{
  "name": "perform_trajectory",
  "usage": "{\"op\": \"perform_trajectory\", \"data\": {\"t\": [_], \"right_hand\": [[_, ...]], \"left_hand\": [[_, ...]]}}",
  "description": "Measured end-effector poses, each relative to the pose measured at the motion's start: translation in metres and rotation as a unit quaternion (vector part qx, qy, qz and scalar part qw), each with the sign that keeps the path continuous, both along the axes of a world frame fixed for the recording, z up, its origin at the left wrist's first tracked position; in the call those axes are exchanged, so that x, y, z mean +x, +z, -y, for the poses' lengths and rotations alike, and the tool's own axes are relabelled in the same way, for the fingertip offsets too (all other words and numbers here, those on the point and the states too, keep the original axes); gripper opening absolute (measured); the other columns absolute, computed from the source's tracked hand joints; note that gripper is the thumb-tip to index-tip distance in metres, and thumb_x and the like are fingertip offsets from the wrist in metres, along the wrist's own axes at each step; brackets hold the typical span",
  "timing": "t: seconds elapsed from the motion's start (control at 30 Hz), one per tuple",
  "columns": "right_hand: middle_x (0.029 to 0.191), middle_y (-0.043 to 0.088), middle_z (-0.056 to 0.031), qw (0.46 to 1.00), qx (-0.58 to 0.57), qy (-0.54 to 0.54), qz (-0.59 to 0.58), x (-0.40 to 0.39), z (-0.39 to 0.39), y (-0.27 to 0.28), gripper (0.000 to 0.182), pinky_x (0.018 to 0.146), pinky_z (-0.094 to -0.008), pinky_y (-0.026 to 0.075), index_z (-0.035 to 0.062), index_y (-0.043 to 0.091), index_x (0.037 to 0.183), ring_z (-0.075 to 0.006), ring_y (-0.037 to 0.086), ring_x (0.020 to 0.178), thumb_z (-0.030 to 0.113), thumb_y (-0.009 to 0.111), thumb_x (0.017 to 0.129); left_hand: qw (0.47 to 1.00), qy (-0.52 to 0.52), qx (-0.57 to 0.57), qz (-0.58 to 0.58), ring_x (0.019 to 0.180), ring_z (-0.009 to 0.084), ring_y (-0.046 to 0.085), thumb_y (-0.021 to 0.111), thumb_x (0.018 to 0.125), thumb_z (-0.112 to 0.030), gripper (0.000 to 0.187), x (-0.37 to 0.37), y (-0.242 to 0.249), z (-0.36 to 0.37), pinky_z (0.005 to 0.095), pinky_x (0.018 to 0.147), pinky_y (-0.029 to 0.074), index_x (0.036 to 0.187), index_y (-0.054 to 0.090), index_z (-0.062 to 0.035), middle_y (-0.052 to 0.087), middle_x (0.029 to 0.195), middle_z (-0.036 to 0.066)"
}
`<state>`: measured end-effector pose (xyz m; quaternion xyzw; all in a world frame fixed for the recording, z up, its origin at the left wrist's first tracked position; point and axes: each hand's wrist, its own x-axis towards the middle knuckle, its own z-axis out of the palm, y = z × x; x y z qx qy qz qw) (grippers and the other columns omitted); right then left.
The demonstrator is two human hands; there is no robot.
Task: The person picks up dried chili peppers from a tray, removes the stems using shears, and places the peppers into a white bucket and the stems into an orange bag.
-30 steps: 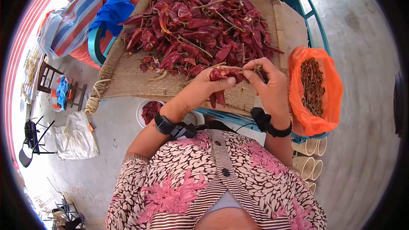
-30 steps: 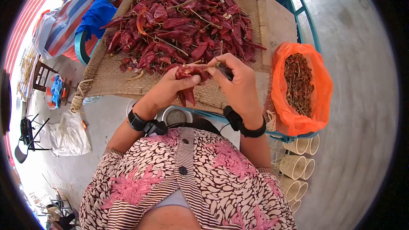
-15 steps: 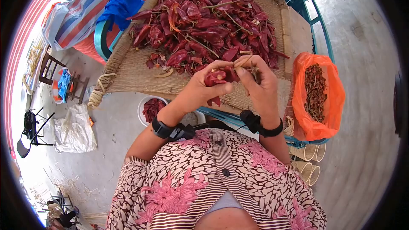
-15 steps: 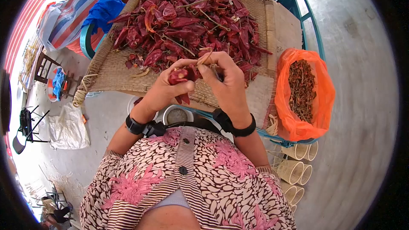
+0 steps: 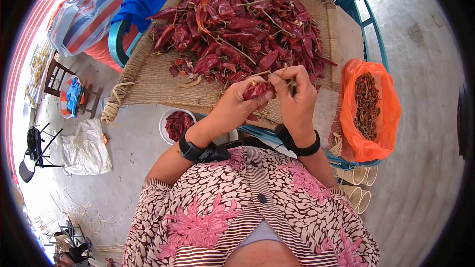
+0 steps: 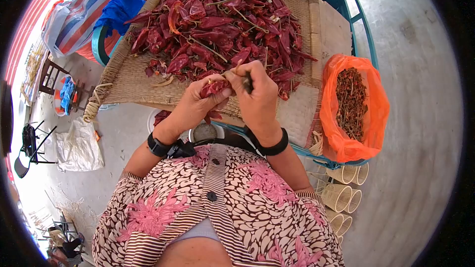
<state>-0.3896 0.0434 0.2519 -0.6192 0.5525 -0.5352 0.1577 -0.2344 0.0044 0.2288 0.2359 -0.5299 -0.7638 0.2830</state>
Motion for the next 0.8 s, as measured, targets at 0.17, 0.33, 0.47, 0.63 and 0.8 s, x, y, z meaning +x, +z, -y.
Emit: {"op": "perform_trajectory", "data": {"t": [0.17,0.33,0.47,0.63,0.8], "right_hand": [[0.082,0.06,0.0005,0.902,0.184,0.07,0.384,-0.001,-0.003,0.01,0.011,0.046,-0.0192,0.034,0.0102,0.053,0.091,-0.0039,0.044,0.054,0.013,0.065,0.092],[0.079,0.058,0.0016,0.771,0.276,0.194,0.54,-0.01,0.004,0.015,0.008,0.04,-0.0176,0.028,0.0123,0.055,0.095,-0.0011,0.038,0.047,0.018,0.061,0.094],[0.08,0.059,0.0006,0.559,0.308,0.302,0.708,-0.027,0.012,0.004,0.009,0.04,-0.0163,0.028,0.0115,0.056,0.095,-0.0016,0.038,0.046,0.019,0.061,0.094],[0.083,0.061,-0.0023,0.954,0.034,-0.126,0.27,-0.063,-0.008,0.043,0.015,0.046,-0.0204,0.035,0.0076,0.06,0.097,-0.0063,0.045,0.052,0.022,0.062,0.093],[0.095,0.065,-0.0106,0.857,0.002,-0.47,-0.21,-0.159,-0.054,0.068,0.032,0.084,-0.032,0.047,-0.0022,0.061,0.108,-0.0203,0.06,0.091,0.022,0.066,0.088]], "left_hand": [[0.998,-0.025,-0.042,-0.044,0.066,0.0014,0.05,0.06,0.095,-0.018,0.024,0.001,-0.003,0.0,0.02,0.057,0.05,0.117,0.057,-0.0095,0.054,0.08,-0.005],[0.989,-0.036,-0.073,-0.122,0.078,0.0039,0.054,0.063,0.093,-0.012,0.022,0.001,-0.012,0.003,0.021,0.065,0.048,0.114,0.058,-0.0078,0.059,0.092,-0.003],[0.981,-0.074,-0.147,-0.101,0.083,0.0044,0.054,0.062,0.093,-0.008,0.018,0.002,-0.01,0.006,0.0211,0.068,0.047,0.11,0.058,-0.0066,0.06,0.097,-0.003],[0.996,-0.018,-0.079,-0.028,0.083,0.003,0.052,0.066,0.088,-0.003,0.018,0.019,-0.008,0.003,0.02,0.068,0.046,0.105,0.058,-0.0054,0.057,0.097,-0.003],[0.992,0.108,-0.06,0.001,0.073,0.0009,0.046,0.073,0.083,-0.005,0.021,0.041,-0.018,0.001,0.0173,0.062,0.039,0.091,0.054,-0.0076,0.051,0.081,-0.006]]}}
